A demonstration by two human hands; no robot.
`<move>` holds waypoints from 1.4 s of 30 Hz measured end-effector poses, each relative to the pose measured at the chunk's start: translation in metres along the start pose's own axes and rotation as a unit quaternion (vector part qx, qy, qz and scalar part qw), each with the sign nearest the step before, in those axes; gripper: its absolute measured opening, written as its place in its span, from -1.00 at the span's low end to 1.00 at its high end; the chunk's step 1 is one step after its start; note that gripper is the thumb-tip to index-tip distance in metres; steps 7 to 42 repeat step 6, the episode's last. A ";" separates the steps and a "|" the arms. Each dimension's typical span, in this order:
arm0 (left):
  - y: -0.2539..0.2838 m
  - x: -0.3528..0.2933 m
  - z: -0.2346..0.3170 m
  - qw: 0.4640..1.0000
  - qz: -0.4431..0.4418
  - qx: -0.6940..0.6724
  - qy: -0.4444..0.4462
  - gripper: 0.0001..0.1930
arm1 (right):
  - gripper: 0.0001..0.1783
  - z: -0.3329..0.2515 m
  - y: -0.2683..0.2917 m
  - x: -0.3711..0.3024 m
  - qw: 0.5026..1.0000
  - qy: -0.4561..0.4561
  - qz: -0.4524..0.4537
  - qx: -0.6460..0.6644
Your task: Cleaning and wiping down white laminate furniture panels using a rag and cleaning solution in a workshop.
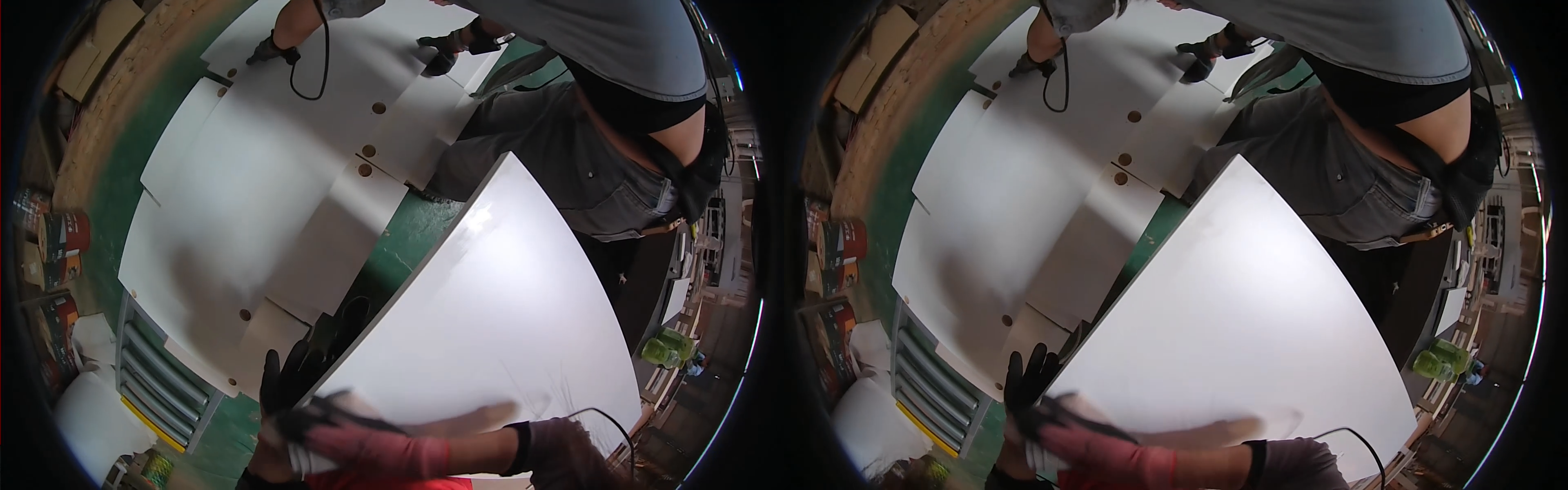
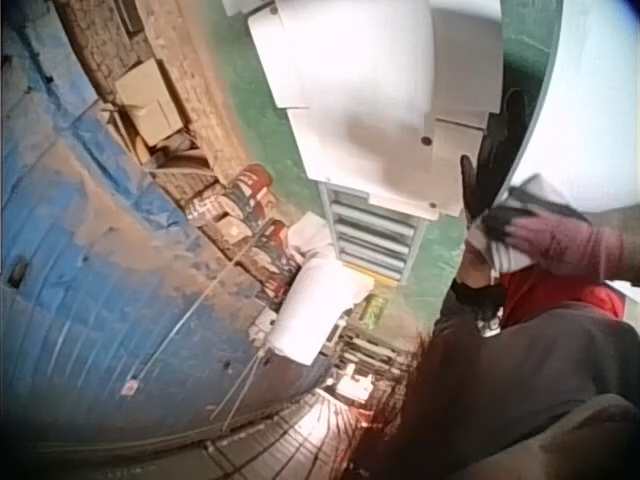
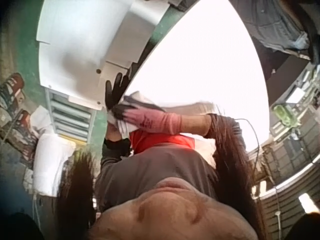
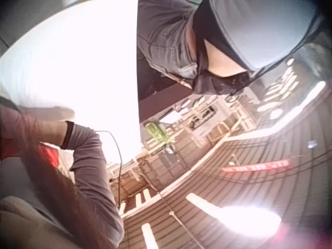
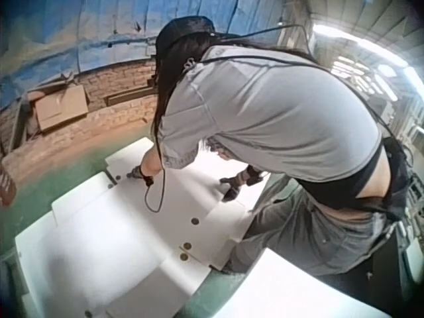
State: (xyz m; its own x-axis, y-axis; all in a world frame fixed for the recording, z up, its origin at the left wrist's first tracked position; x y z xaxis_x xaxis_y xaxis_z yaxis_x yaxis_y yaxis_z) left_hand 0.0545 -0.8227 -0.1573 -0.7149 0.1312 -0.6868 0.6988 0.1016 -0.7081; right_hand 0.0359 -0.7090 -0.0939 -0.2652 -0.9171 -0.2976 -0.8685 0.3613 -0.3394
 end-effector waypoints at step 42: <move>0.057 0.003 0.037 0.994 -0.072 0.083 -0.015 -0.45 | -0.50 -0.037 0.082 0.029 0.995 0.040 0.032 -0.088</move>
Point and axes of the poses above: each hand's wrist, its own x-axis towards the middle knuckle, its own y-axis out of the back of the hand, z = x × y, the point moved 5 cm from there along x, towards the middle knuckle, and after that the axes turned 1 degree about -z, right-handed, at the moved point
